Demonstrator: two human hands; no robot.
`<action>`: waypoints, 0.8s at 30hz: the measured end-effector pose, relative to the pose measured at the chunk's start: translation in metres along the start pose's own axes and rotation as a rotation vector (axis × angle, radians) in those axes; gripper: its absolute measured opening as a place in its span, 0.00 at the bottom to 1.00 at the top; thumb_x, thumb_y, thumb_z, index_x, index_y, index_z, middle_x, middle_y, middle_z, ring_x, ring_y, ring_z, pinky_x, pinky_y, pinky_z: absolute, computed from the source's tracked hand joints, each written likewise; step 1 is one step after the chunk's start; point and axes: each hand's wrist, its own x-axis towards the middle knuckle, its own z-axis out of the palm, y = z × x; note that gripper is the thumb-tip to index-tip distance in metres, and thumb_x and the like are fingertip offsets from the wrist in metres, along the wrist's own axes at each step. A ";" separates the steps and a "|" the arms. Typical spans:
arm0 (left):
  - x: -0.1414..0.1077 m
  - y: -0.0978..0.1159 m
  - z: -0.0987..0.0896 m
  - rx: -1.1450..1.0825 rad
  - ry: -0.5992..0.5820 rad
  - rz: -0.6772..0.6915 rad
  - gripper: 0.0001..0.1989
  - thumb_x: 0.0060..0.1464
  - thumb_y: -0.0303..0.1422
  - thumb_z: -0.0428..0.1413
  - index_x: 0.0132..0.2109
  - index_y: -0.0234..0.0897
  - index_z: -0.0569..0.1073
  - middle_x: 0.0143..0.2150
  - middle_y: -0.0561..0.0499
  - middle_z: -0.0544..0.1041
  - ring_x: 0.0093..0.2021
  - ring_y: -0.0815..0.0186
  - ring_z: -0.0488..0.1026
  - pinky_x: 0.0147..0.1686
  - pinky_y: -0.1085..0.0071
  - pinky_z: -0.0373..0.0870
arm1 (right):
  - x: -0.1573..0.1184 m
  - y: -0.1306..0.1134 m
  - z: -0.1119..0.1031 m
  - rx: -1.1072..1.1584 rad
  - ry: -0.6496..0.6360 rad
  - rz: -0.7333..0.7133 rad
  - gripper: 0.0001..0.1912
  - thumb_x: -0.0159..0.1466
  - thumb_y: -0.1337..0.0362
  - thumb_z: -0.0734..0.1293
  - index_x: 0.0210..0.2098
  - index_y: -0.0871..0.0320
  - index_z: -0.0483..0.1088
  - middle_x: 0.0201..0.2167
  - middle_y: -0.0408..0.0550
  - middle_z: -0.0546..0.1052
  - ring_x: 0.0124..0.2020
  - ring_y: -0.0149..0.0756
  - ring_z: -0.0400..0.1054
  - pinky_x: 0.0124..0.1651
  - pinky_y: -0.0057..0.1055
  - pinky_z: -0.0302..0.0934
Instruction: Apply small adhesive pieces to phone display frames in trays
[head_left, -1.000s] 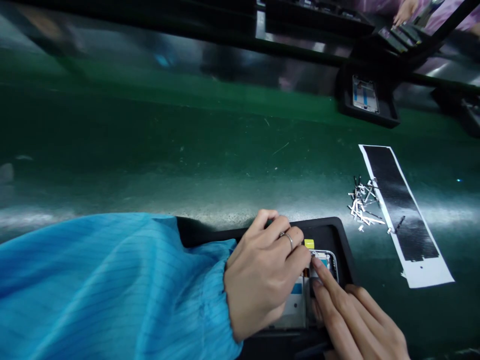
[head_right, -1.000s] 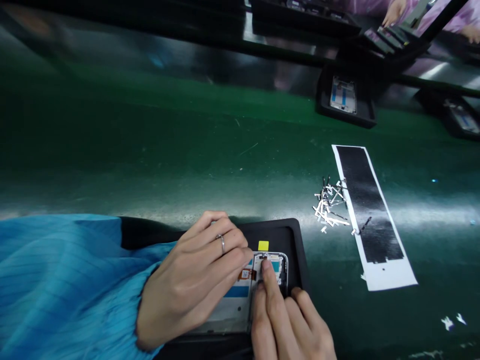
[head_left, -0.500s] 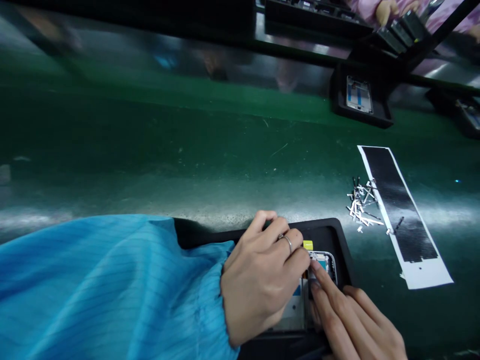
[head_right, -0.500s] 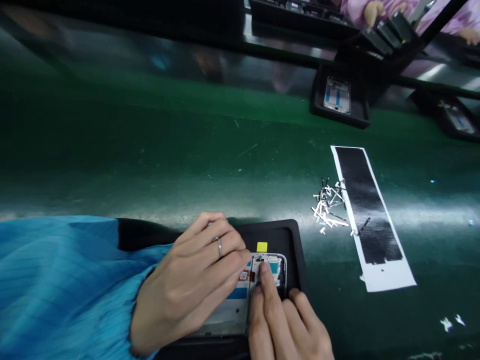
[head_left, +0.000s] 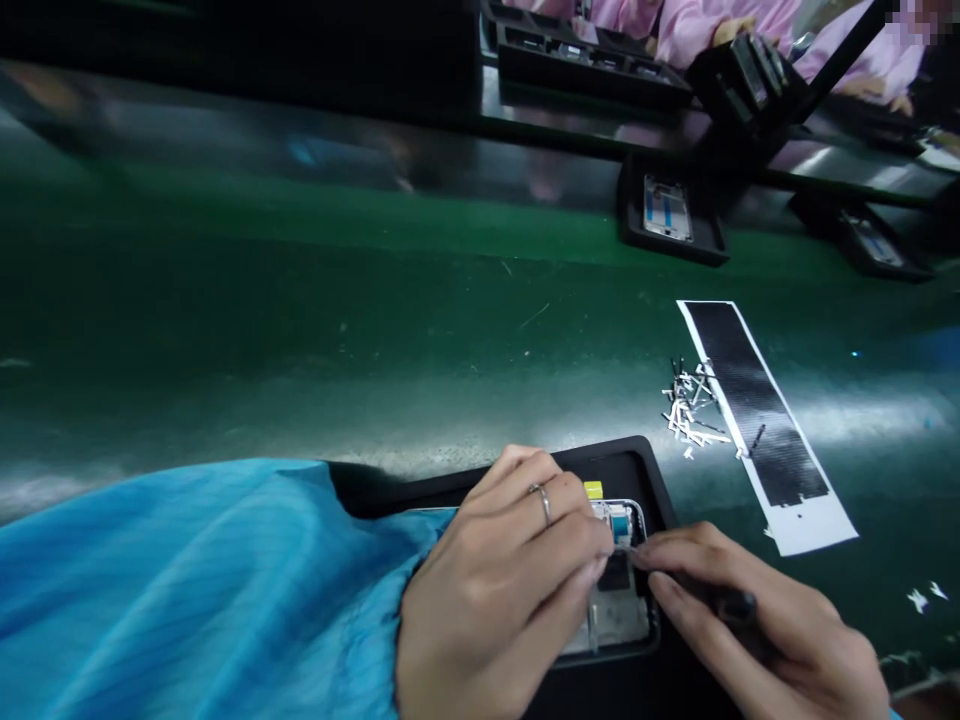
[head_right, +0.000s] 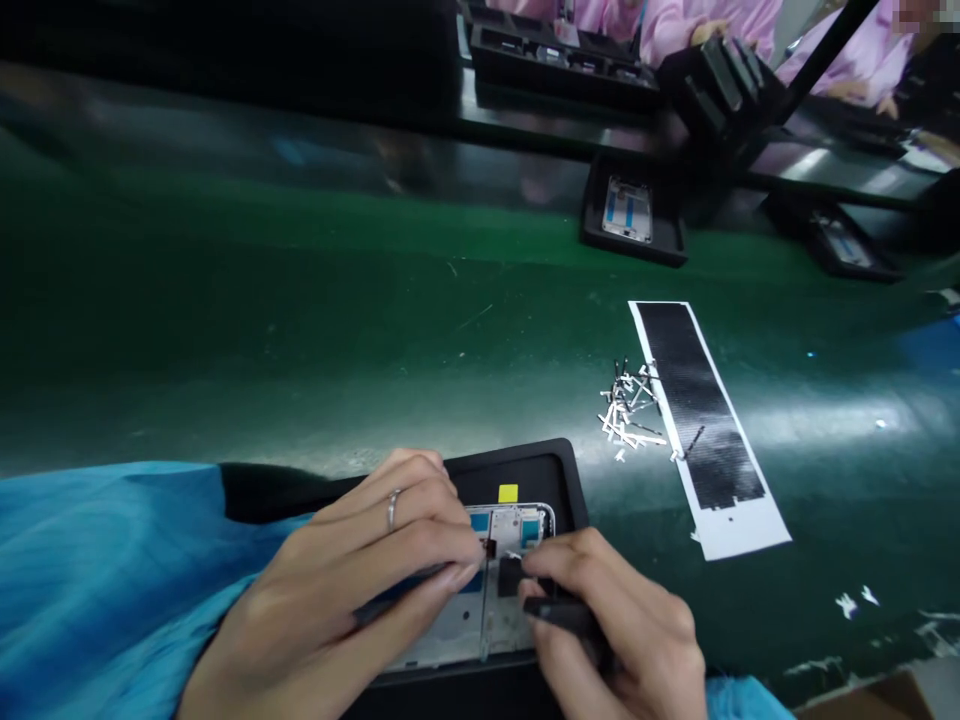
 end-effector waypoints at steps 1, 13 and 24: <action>-0.001 0.001 0.000 -0.026 0.015 -0.014 0.12 0.60 0.23 0.45 0.31 0.37 0.70 0.27 0.53 0.70 0.30 0.68 0.63 0.34 0.68 0.61 | 0.001 -0.001 0.000 0.034 0.005 0.012 0.11 0.59 0.79 0.61 0.38 0.60 0.67 0.32 0.44 0.74 0.33 0.28 0.72 0.35 0.16 0.66; 0.001 0.012 0.012 0.040 0.045 0.145 0.20 0.63 0.25 0.39 0.24 0.36 0.65 0.20 0.55 0.64 0.26 0.69 0.59 0.35 0.68 0.57 | -0.014 -0.009 0.009 0.323 0.002 0.202 0.08 0.61 0.71 0.60 0.28 0.58 0.68 0.23 0.43 0.70 0.23 0.28 0.64 0.26 0.25 0.57; -0.005 0.018 0.009 -0.030 -0.090 0.101 0.13 0.59 0.23 0.45 0.28 0.35 0.68 0.24 0.53 0.66 0.29 0.67 0.60 0.35 0.67 0.56 | -0.025 -0.005 0.008 0.402 0.036 0.222 0.09 0.63 0.69 0.61 0.26 0.57 0.67 0.23 0.40 0.67 0.24 0.27 0.62 0.27 0.26 0.53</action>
